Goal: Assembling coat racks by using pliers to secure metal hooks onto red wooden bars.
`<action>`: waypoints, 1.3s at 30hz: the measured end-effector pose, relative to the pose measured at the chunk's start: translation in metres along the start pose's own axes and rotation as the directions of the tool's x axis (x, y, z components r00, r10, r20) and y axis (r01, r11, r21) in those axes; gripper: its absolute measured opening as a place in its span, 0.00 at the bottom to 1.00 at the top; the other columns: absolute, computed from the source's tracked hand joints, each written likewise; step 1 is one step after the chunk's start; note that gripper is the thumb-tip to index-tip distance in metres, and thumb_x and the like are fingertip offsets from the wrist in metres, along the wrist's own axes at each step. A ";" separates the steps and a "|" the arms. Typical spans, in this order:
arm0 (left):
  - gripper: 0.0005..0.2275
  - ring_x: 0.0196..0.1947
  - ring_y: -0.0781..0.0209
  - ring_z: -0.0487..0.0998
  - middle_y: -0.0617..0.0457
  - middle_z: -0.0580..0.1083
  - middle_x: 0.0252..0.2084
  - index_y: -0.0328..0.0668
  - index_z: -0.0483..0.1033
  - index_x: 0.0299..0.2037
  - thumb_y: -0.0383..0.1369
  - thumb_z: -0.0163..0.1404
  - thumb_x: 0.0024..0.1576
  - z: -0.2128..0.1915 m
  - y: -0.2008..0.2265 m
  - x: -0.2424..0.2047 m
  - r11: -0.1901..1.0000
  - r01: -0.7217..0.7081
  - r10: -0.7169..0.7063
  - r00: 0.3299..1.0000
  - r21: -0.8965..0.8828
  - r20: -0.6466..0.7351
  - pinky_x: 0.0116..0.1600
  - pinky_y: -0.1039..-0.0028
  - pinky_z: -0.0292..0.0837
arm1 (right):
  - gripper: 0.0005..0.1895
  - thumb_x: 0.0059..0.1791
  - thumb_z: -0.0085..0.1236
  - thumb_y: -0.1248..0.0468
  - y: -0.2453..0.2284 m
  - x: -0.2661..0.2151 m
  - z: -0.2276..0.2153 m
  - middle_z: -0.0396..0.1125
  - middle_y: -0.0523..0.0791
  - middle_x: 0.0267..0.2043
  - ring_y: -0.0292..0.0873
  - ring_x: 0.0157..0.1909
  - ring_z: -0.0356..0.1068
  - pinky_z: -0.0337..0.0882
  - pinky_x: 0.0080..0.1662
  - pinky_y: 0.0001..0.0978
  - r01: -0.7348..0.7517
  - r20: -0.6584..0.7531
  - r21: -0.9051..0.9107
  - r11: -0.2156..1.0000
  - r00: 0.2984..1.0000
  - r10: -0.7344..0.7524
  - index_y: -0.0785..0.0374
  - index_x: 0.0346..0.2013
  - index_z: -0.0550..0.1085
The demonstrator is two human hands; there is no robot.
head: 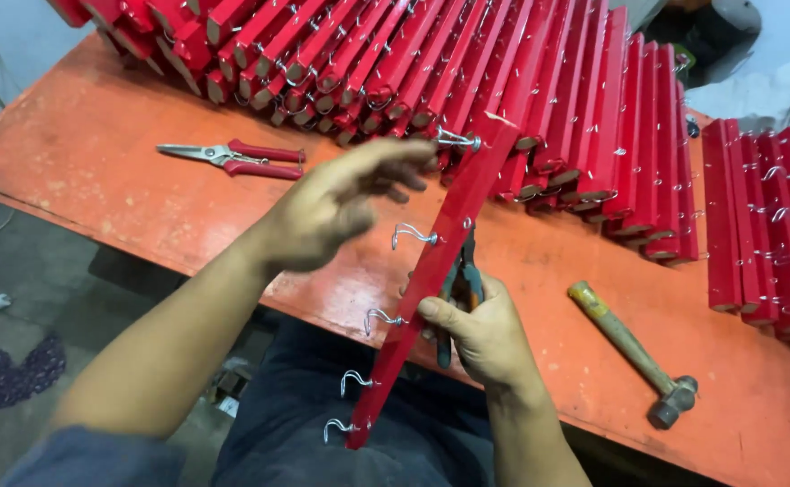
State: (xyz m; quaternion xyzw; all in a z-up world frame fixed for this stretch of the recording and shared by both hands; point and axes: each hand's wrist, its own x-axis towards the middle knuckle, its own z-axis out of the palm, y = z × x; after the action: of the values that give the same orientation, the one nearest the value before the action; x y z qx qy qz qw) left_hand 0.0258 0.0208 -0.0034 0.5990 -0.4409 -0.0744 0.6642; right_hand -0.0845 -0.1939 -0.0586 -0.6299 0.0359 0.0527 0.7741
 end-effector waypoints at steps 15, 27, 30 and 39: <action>0.19 0.34 0.68 0.66 0.58 0.67 0.32 0.35 0.71 0.48 0.46 0.49 0.61 0.061 -0.061 0.051 0.919 -0.106 0.111 0.994 -0.380 -0.010 0.44 0.76 0.70 | 0.12 0.42 0.70 0.71 0.019 -0.008 -0.022 0.70 0.54 0.23 0.51 0.19 0.74 0.68 0.09 0.38 0.113 -0.040 -0.002 0.994 0.993 -0.113 0.74 0.33 0.74; 0.18 0.20 0.68 0.58 0.51 0.62 0.23 0.35 0.64 0.50 0.36 0.52 0.54 0.079 -0.070 0.045 0.670 0.171 -0.142 0.985 -0.723 0.101 0.27 0.82 0.49 | 0.18 0.55 0.38 0.50 -0.116 -0.052 -0.065 0.81 0.34 0.24 0.35 0.19 0.82 0.31 0.75 0.44 0.101 0.208 -0.931 0.352 0.937 0.282 0.53 0.33 0.74; 0.18 0.21 0.68 0.62 0.48 0.67 0.26 0.36 0.65 0.50 0.38 0.52 0.54 0.080 -0.069 0.048 0.706 0.197 -0.168 0.980 -0.680 0.110 0.24 0.85 0.46 | 0.20 0.55 0.34 0.49 -0.124 -0.049 -0.064 0.79 0.35 0.26 0.34 0.27 0.79 0.30 0.76 0.45 0.116 0.239 -0.929 0.352 0.913 0.330 0.55 0.39 0.74; 0.17 0.19 0.69 0.56 0.48 0.64 0.23 0.34 0.66 0.49 0.36 0.52 0.54 0.080 -0.072 0.046 0.676 0.156 -0.144 0.987 -0.720 0.078 0.35 0.77 0.62 | 0.21 0.56 0.33 0.49 -0.122 -0.041 -0.069 0.74 0.37 0.28 0.34 0.29 0.77 0.27 0.76 0.47 0.118 0.270 -0.925 0.361 0.872 0.407 0.55 0.38 0.75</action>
State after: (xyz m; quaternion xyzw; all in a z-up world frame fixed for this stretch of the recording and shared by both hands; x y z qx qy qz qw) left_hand 0.0306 -0.0866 -0.0513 0.3221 -0.3303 -0.3006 0.8347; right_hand -0.1086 -0.2873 0.0510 -0.9140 -0.1254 0.2809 0.2643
